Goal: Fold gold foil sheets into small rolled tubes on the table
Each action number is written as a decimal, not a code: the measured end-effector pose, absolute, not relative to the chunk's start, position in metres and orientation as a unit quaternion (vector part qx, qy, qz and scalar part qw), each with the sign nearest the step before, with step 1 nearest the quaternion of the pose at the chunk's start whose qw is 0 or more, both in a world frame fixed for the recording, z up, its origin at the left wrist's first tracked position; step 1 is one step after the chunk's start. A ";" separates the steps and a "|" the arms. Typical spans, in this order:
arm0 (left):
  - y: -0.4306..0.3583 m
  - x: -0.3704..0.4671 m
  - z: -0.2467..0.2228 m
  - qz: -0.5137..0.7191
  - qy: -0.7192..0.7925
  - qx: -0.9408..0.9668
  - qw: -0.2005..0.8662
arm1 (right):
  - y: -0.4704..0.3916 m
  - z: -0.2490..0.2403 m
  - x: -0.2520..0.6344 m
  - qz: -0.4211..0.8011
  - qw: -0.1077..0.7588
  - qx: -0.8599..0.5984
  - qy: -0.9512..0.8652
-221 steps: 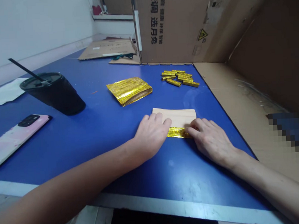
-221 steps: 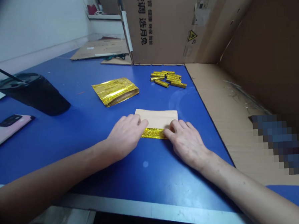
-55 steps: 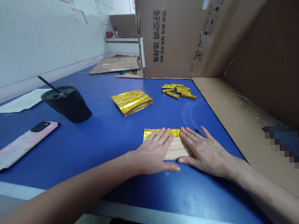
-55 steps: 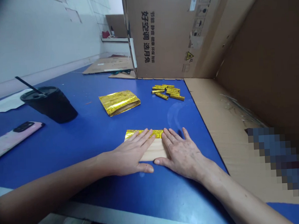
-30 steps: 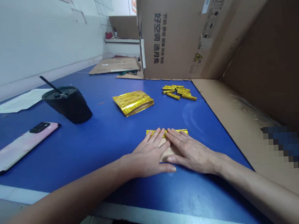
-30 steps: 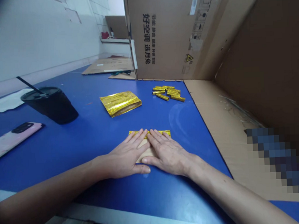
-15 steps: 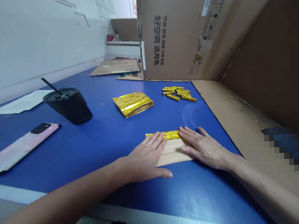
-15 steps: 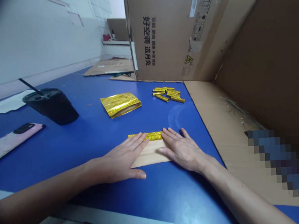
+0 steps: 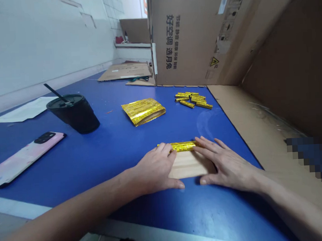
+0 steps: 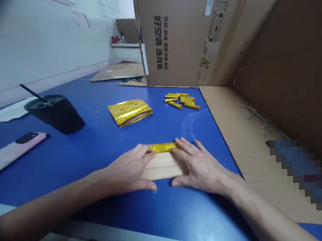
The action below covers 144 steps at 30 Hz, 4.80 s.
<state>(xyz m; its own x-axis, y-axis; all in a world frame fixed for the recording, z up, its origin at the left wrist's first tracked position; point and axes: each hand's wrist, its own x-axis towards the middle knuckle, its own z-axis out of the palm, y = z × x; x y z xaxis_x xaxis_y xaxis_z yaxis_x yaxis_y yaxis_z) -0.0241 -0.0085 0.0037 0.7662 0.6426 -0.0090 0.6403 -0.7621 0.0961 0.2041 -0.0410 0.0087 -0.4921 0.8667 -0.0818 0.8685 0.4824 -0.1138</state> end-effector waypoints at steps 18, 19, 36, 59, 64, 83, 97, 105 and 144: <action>-0.008 -0.020 0.007 0.009 0.338 0.941 0.006 | -0.048 0.018 0.204 -0.042 -0.043 0.439 0.896; -0.009 -0.019 0.007 0.011 0.338 0.941 0.001 | -0.047 0.018 0.204 -0.032 -0.051 0.435 0.898; -0.008 -0.016 0.019 -0.012 0.363 0.931 0.047 | -0.031 0.006 0.214 -0.156 -0.248 0.481 0.827; 0.005 -0.016 0.002 0.032 0.354 0.934 0.027 | -0.019 -0.009 0.205 -0.232 -0.205 0.625 0.716; 0.004 -0.016 0.003 0.034 0.351 0.936 0.024 | -0.018 -0.009 0.204 -0.218 -0.184 0.631 0.722; 0.000 -0.016 -0.001 0.038 0.314 0.948 -0.036 | -0.020 -0.002 0.198 -0.132 -0.120 0.637 0.750; -0.001 -0.016 -0.005 0.024 0.290 0.955 -0.059 | -0.020 0.000 0.194 -0.099 -0.129 0.646 0.746; -0.006 -0.015 -0.011 0.016 0.285 0.955 -0.076 | -0.020 0.000 0.194 -0.101 -0.114 0.670 0.726; -0.007 -0.020 0.010 0.081 0.229 0.954 0.176 | -0.030 -0.014 0.200 -0.078 -0.169 0.450 0.874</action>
